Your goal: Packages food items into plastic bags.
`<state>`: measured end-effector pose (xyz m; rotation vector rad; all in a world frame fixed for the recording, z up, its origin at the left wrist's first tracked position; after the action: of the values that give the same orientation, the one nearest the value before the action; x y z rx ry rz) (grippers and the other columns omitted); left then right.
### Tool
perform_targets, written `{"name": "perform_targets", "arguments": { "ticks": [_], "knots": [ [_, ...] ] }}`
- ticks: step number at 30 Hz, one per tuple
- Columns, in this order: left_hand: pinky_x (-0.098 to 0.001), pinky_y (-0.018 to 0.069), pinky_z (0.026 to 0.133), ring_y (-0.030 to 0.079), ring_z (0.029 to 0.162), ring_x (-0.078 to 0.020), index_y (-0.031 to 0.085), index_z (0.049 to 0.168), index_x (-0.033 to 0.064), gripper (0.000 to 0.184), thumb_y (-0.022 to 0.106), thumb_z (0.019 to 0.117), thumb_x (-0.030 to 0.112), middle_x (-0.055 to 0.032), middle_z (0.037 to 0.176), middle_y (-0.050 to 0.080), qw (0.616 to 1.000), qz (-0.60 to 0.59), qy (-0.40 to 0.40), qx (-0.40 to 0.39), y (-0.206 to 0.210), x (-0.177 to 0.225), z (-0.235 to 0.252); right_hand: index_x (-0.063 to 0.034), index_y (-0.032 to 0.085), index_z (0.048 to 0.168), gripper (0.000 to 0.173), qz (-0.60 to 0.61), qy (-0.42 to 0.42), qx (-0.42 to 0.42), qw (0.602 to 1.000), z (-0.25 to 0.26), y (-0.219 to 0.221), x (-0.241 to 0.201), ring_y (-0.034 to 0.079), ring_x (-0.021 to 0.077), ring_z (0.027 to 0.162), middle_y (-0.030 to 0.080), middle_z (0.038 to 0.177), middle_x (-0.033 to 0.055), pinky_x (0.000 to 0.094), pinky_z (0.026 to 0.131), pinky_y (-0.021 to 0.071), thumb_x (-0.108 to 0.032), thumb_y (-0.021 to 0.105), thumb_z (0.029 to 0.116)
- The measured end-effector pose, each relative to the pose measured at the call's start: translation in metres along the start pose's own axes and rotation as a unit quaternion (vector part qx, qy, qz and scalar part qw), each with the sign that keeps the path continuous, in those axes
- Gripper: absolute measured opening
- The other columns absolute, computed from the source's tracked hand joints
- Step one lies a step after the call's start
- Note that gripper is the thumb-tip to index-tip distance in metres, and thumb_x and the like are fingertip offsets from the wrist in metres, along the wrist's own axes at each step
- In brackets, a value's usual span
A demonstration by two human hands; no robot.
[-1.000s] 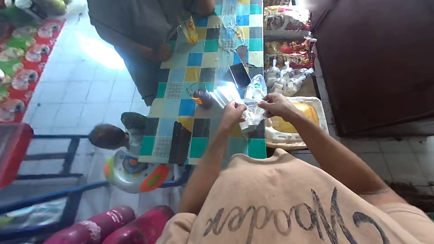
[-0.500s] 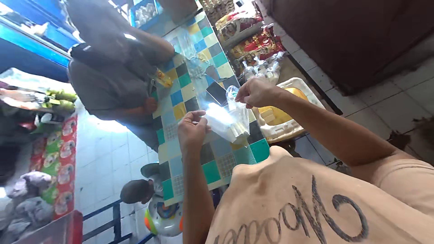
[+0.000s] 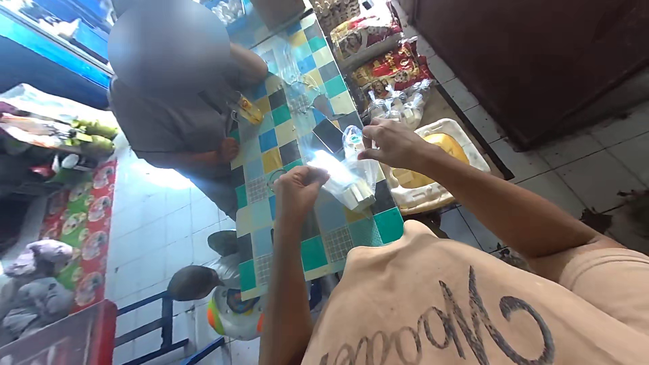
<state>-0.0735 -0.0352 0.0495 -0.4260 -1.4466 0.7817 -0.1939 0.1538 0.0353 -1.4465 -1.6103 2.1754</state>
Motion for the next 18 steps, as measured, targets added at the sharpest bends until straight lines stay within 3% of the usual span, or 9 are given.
{"name": "perform_targets", "arguments": {
  "ticks": [2, 4, 5, 7, 10, 11, 13, 14, 18],
  "knots": [
    [-0.0232, 0.0545, 0.074, 0.064, 0.082, -0.0086, 0.076, 0.097, 0.0048, 0.008, 0.074, 0.0907, 0.008, -0.0090, 0.102, 0.067, 1.000, 0.000, 0.020, 0.009, 0.001, -0.003, 0.006, 0.0021, 0.061, 0.121, 0.029, 0.003, 0.028, -0.043, 0.999, 0.004, 0.001, -0.006, 0.067, 0.0397, 0.095, 0.067, 0.101, 0.0225, 0.0576, 0.085, 0.0524, -0.018, 0.067, 0.1010],
    [-0.0232, 0.0541, 0.075, 0.063, 0.086, -0.0095, 0.076, 0.099, 0.0039, 0.009, 0.073, 0.0919, 0.008, -0.0097, 0.106, 0.064, 0.999, -0.029, 0.003, -0.030, 0.003, -0.001, 0.010, -0.0073, 0.058, 0.141, 0.037, 0.050, 0.037, -0.085, 0.994, 0.009, 0.007, -0.010, 0.069, 0.0378, 0.093, 0.069, 0.109, 0.0231, 0.0557, 0.086, 0.0540, -0.008, 0.058, 0.1037],
    [-0.0234, 0.0554, 0.075, 0.064, 0.085, -0.0079, 0.074, 0.101, 0.0028, 0.010, 0.071, 0.0932, 0.006, -0.0078, 0.104, 0.066, 0.996, -0.060, -0.015, -0.061, 0.006, 0.001, 0.011, -0.0090, 0.063, 0.138, 0.036, 0.090, 0.029, -0.088, 0.992, 0.011, 0.012, -0.012, 0.069, 0.0314, 0.085, 0.070, 0.107, 0.0203, 0.0502, 0.081, 0.0568, -0.005, 0.053, 0.1045],
    [-0.0218, 0.0538, 0.067, 0.063, 0.074, -0.0037, 0.071, 0.106, 0.0009, 0.012, 0.067, 0.0954, 0.003, -0.0042, 0.095, 0.070, 0.987, -0.122, -0.050, -0.092, 0.013, 0.009, 0.014, -0.0031, 0.071, 0.121, 0.031, 0.204, 0.023, -0.080, 0.976, 0.012, 0.020, -0.021, 0.065, 0.0176, 0.073, 0.070, 0.092, 0.0133, 0.0383, 0.073, 0.0558, 0.001, 0.047, 0.1028],
    [-0.0282, 0.0566, 0.063, 0.065, 0.068, -0.0111, 0.065, 0.112, 0.0023, 0.016, 0.067, 0.0955, 0.005, -0.0094, 0.090, 0.069, 0.985, -0.152, -0.073, -0.036, 0.016, 0.015, 0.003, 0.0061, 0.068, 0.112, 0.025, 0.331, 0.026, -0.108, 0.937, 0.007, 0.029, -0.037, 0.064, 0.0131, 0.083, 0.068, 0.096, 0.0122, 0.0349, 0.082, 0.0543, -0.002, 0.047, 0.1008],
    [-0.0333, 0.0587, 0.065, 0.066, 0.069, -0.0149, 0.062, 0.115, 0.0023, 0.022, 0.070, 0.0948, 0.007, -0.0109, 0.090, 0.067, 0.987, -0.142, -0.071, -0.011, 0.014, 0.018, 0.001, 0.0068, 0.068, 0.112, 0.022, 0.340, 0.005, -0.095, 0.935, 0.007, 0.030, -0.040, 0.064, 0.0137, 0.084, 0.068, 0.096, 0.0125, 0.0357, 0.082, 0.0547, -0.003, 0.053, 0.0985],
    [-0.0340, 0.0578, 0.070, 0.066, 0.072, -0.0146, 0.063, 0.113, -0.0003, 0.026, 0.074, 0.0906, 0.007, -0.0095, 0.088, 0.068, 0.990, -0.124, -0.064, 0.032, 0.011, 0.029, 0.010, 0.0061, 0.072, 0.104, 0.018, 0.270, -0.075, -0.055, 0.958, 0.010, 0.024, -0.045, 0.067, 0.0166, 0.082, 0.071, 0.091, 0.0136, 0.0369, 0.080, 0.0566, -0.004, 0.074, 0.0895],
    [-0.0318, 0.0571, 0.073, 0.067, 0.075, -0.0126, 0.064, 0.111, -0.0019, 0.026, 0.075, 0.0889, 0.007, -0.0084, 0.088, 0.069, 0.991, -0.115, -0.055, 0.041, 0.011, 0.036, 0.012, 0.0073, 0.071, 0.101, 0.021, 0.218, -0.101, -0.046, 0.970, 0.010, 0.018, -0.050, 0.066, 0.0192, 0.085, 0.070, 0.091, 0.0153, 0.0382, 0.082, 0.0543, -0.007, 0.078, 0.0870],
    [-0.0263, 0.0531, 0.075, 0.064, 0.081, -0.0093, 0.065, 0.106, -0.0055, 0.029, 0.078, 0.0836, 0.008, -0.0076, 0.091, 0.068, 0.986, -0.124, 0.025, 0.113, 0.000, 0.054, 0.014, 0.0117, 0.070, 0.097, 0.020, 0.075, -0.136, -0.045, 0.987, 0.006, -0.015, -0.077, 0.066, 0.0296, 0.089, 0.070, 0.092, 0.0232, 0.0446, 0.086, 0.0501, -0.008, 0.072, 0.0926]
  ]
}}
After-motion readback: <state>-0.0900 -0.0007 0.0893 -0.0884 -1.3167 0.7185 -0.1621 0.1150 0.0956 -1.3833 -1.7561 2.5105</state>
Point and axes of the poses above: each hand's wrist, its own z-axis towards the middle knuckle, its own y-axis out of the palm, x = y × z, the point moved 4 cm from there along z, towards the middle knuckle
